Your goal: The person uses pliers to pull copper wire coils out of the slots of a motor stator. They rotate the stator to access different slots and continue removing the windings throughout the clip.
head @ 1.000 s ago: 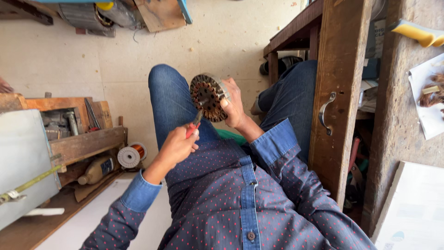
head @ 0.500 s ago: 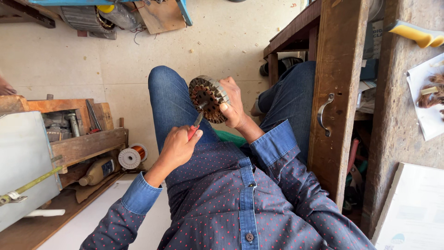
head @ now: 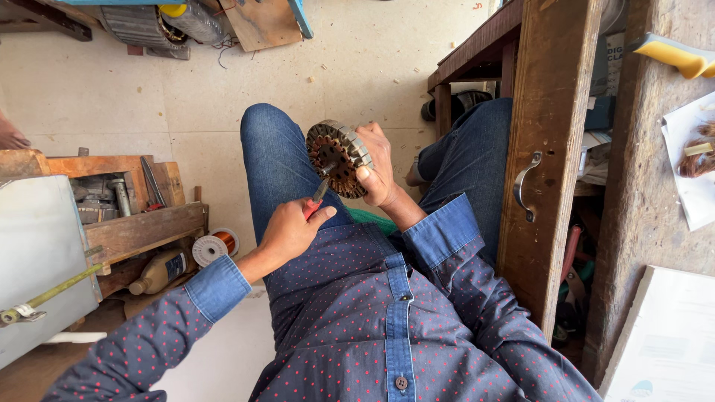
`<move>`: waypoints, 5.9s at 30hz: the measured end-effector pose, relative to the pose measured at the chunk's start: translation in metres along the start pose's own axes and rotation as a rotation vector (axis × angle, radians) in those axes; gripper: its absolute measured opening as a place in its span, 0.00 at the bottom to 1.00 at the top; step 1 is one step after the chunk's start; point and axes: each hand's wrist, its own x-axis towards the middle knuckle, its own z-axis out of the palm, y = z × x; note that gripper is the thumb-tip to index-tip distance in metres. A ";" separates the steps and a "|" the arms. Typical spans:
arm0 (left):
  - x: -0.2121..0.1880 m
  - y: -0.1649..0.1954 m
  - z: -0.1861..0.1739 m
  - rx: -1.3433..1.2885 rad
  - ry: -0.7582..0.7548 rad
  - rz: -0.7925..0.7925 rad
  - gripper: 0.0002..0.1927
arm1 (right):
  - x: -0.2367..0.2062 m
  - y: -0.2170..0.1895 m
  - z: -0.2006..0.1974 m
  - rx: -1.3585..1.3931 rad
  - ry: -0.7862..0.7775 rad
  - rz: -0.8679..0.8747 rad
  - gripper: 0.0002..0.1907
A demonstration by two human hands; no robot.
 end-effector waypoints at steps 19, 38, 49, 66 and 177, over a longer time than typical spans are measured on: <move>0.008 0.009 -0.019 -0.164 -0.140 -0.159 0.15 | -0.030 0.039 0.015 -0.038 0.094 0.236 0.29; 0.015 0.030 -0.016 -0.699 0.163 0.090 0.15 | -0.017 0.041 0.010 1.252 0.482 0.765 0.37; 0.046 0.049 0.004 -1.379 0.164 -0.021 0.07 | -0.005 0.035 -0.009 1.306 0.284 0.733 0.41; 0.014 -0.007 -0.016 -0.347 0.201 -0.050 0.14 | -0.010 0.049 -0.004 1.186 0.504 0.551 0.30; 0.024 0.011 -0.008 -0.057 0.016 0.100 0.19 | -0.034 0.039 0.017 0.802 0.416 0.345 0.35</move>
